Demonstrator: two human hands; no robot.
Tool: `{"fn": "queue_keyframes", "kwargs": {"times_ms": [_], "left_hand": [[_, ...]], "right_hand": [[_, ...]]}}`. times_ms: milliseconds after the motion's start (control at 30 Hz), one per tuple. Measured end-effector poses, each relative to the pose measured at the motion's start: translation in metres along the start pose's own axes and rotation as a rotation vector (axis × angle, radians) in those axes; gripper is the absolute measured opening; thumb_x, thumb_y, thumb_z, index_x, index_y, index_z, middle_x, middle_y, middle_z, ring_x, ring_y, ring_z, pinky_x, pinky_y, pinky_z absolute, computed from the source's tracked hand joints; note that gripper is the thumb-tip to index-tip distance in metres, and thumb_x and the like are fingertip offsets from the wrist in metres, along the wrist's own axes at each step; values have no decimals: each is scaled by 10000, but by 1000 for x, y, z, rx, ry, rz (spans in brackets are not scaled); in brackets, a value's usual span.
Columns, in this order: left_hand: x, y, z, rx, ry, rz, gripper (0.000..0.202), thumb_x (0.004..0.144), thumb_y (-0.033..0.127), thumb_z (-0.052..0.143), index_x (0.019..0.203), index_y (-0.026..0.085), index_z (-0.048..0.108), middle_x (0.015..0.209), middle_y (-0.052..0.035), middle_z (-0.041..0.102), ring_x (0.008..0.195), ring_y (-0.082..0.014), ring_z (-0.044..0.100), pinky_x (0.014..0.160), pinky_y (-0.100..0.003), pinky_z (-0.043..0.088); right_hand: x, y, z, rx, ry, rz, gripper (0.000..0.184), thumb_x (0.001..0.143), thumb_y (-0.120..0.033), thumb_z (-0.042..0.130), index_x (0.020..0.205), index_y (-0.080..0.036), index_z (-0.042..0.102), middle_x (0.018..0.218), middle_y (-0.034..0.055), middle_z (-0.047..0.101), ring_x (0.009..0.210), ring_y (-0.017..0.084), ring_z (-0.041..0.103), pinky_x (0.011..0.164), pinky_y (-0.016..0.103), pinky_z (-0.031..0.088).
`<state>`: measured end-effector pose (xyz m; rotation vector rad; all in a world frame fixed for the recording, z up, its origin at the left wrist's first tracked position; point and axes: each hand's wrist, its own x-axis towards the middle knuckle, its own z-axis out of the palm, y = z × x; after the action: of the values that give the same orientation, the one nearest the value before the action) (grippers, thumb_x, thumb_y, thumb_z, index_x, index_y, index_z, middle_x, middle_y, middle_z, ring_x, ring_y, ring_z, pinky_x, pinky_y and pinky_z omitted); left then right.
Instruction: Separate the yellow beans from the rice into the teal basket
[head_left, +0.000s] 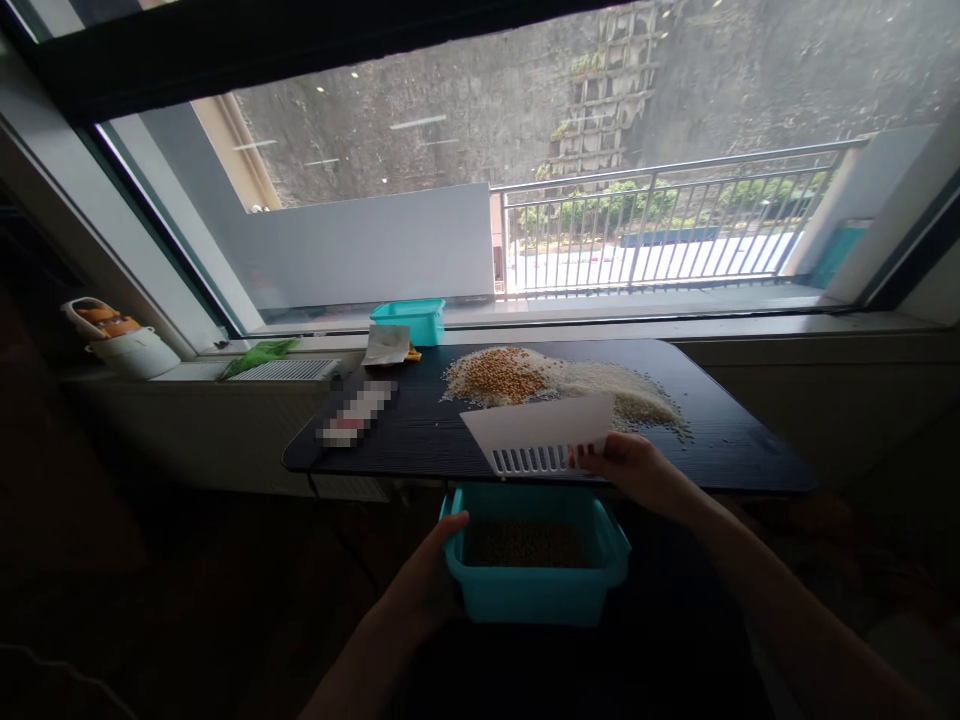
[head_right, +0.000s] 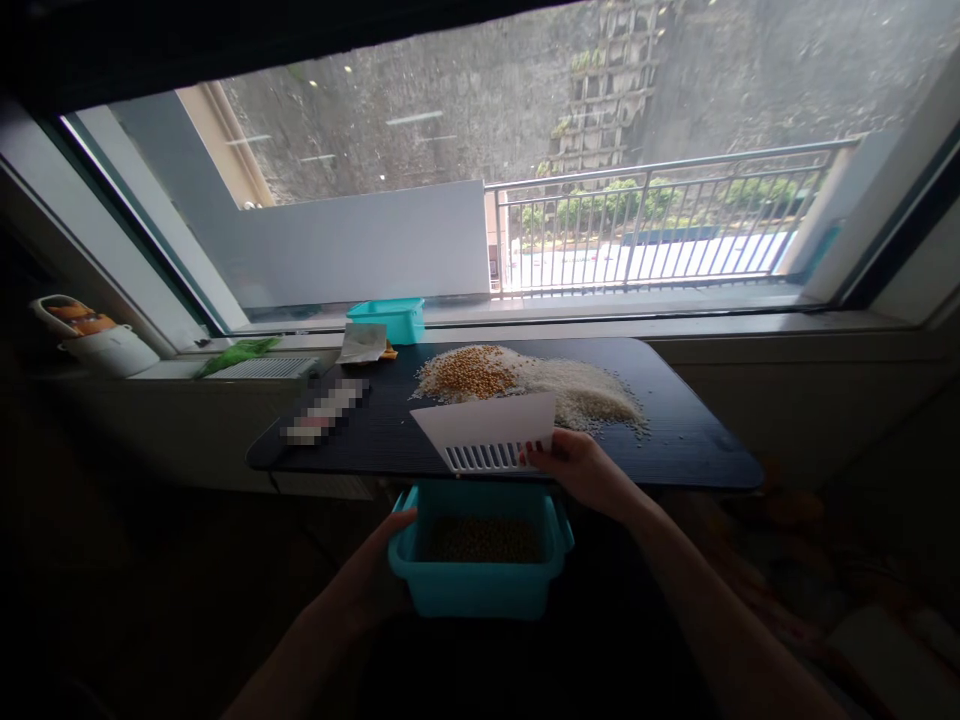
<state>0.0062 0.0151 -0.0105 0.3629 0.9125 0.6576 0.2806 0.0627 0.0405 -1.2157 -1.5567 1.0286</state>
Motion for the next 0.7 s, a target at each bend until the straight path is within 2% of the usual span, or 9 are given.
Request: {"fn": "queue_keyframes", "kwargs": {"times_ms": [67,200,267,433,567,700], "left_hand": [[-2,2,-2,-5,9,4,600,721,475,576,1241,199,465,1113,-88,622,1042,-273,564,839,-369,439],[-1,3,-4,-9,25,27,614,712,491,579,1249,220,453,1120,-83,614,1038,-273,563,828,-375,440],[0,3,-5,-3,36,34,619,711,500,575,1249,218,453,1122,-85,610,1045,-275,556,826,-378,440],[0,2,-11,-1,32,34,625,717,508,563,1259,221,446,1143,-89,595,1063,-274,542,828,-373,435],[0,2,-16,-5,34,37,627,725,507,553,1271,224,430,1157,-105,584,1047,-277,553,821,-382,434],[1,2,-18,-7,60,30,653,705,528,570,1267,229,428,1156,-99,583,1043,-274,554,816,-378,436]], "right_hand": [[-2,0,-5,-7,36,6,334,606,-481,708,743,-177,689,757,52,708,747,236,649,713,363,522],[-2,-1,-8,17,299,-11,376,617,-516,685,792,-183,692,794,71,712,805,265,653,787,425,506],[1,-1,3,59,357,-11,389,620,-510,685,827,-181,687,818,78,713,825,275,652,813,443,494],[9,5,51,100,288,-40,352,679,-492,623,832,-179,669,830,71,713,822,257,650,771,375,498],[8,10,69,-255,394,-44,329,741,-509,521,750,-211,660,690,43,693,683,229,634,579,301,463],[0,7,62,-616,495,43,349,764,-498,467,645,-216,635,620,57,664,608,221,606,499,276,370]]}}
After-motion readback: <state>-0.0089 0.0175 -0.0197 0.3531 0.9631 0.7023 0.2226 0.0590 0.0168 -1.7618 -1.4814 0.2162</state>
